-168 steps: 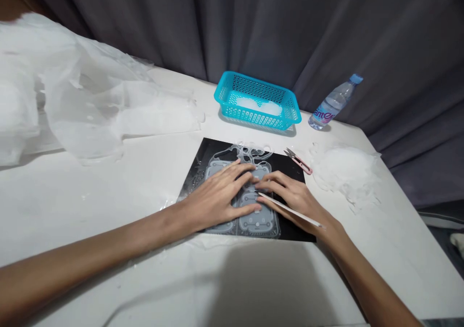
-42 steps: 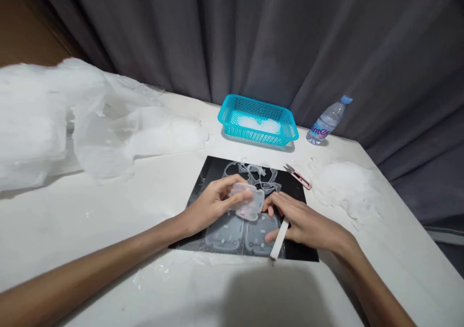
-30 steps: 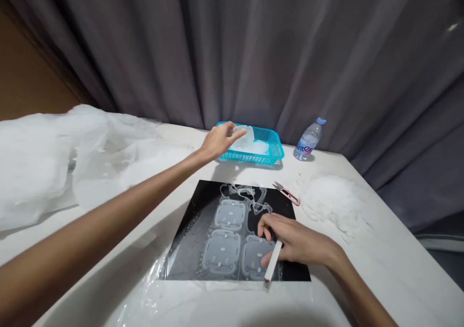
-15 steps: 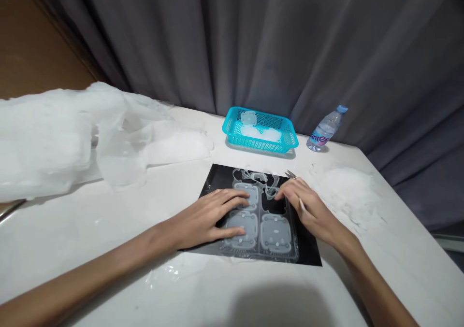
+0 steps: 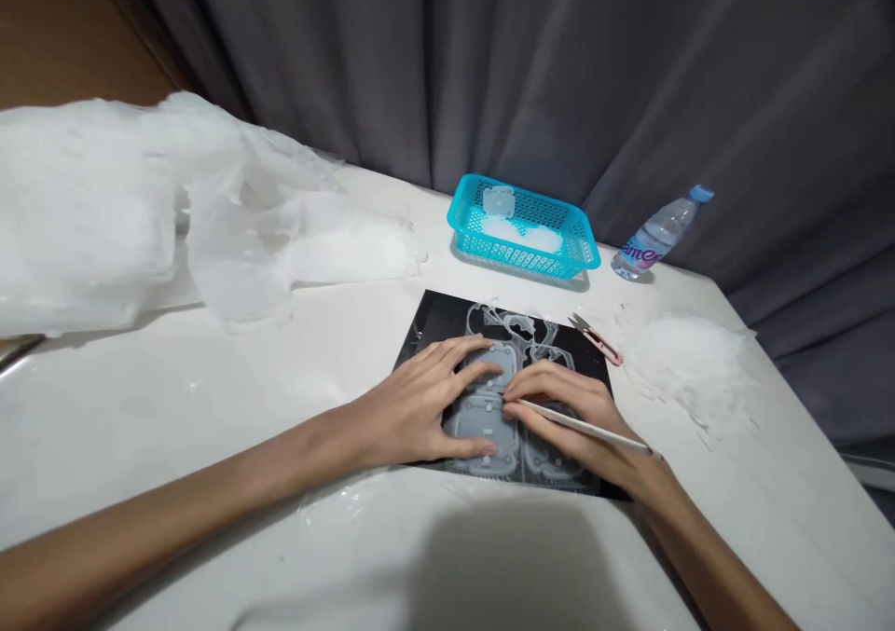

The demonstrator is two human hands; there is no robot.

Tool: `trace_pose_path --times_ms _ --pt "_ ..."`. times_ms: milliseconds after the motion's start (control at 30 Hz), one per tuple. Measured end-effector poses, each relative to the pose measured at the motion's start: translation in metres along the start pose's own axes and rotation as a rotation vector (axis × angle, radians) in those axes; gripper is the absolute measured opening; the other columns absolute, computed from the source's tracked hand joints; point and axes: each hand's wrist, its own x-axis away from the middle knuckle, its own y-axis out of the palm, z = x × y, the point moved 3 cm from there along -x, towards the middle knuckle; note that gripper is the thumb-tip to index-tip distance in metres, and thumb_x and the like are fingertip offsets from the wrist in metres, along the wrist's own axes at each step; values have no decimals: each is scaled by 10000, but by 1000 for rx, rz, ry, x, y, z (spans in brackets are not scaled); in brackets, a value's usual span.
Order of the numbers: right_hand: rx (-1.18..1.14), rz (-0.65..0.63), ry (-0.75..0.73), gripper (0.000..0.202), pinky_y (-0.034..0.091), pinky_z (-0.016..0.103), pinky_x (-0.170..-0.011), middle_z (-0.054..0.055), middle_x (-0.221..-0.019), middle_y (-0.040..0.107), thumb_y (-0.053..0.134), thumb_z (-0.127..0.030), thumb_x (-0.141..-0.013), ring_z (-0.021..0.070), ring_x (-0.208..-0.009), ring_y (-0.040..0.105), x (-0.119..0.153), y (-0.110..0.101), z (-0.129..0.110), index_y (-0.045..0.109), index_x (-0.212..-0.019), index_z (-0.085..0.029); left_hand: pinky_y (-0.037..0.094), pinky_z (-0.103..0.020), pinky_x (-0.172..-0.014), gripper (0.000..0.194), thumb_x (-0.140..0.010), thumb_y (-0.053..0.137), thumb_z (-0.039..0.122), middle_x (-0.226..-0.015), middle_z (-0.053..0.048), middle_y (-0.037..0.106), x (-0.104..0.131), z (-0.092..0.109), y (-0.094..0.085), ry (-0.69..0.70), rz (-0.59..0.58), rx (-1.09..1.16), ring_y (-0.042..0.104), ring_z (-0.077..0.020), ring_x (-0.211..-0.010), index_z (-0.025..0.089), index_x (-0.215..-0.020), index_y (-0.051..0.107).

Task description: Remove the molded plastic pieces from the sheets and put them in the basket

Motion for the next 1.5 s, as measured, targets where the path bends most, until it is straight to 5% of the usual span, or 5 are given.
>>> trace_pose_path --times_ms 300,500,1133,1400,1500 --pt "13 -58 47 93 564 325 -899 52 -1062 707 603 -264 -1038 181 -976 690 -2 2 1 682 -1067 -223 449 -490 -1134 548 -948 653 618 -1545 -112 548 3 -2 0 34 106 41 556 -320 -1374 237 -1339 608" --pt "35 -83 -8 103 541 335 -953 54 -1058 710 578 -236 -1054 181 -1006 683 -3 4 -1 677 -1079 -221 415 -443 -1143 448 -1050 555 496 -1545 -88 571 4 -5 3 12 65 48 554 -277 -1388 234 -1412 571" --pt "336 -136 -114 154 539 371 -885 90 -984 679 475 -228 -1087 226 -978 652 -6 12 -7 615 -1029 -200 380 -439 -1165 480 -1037 577 492 -1521 -81 574 2 -2 7 -17 79 96 527 -292 -1390 256 -1454 553" --pt "205 -106 62 131 523 335 -849 58 -988 682 533 -281 -1076 195 -905 659 2 -7 -16 642 -1028 -227 410 -432 -1131 482 -1060 527 485 -1502 -111 552 5 3 6 18 101 73 514 -295 -1373 229 -1467 497" --pt "162 -127 72 131 521 326 -863 52 -995 688 548 -293 -1072 190 -923 669 1 -3 -15 655 -1037 -227 477 -426 -1016 350 -1069 527 416 -1327 -140 633 10 12 1 47 179 -50 598 -295 -1219 175 -1319 569"
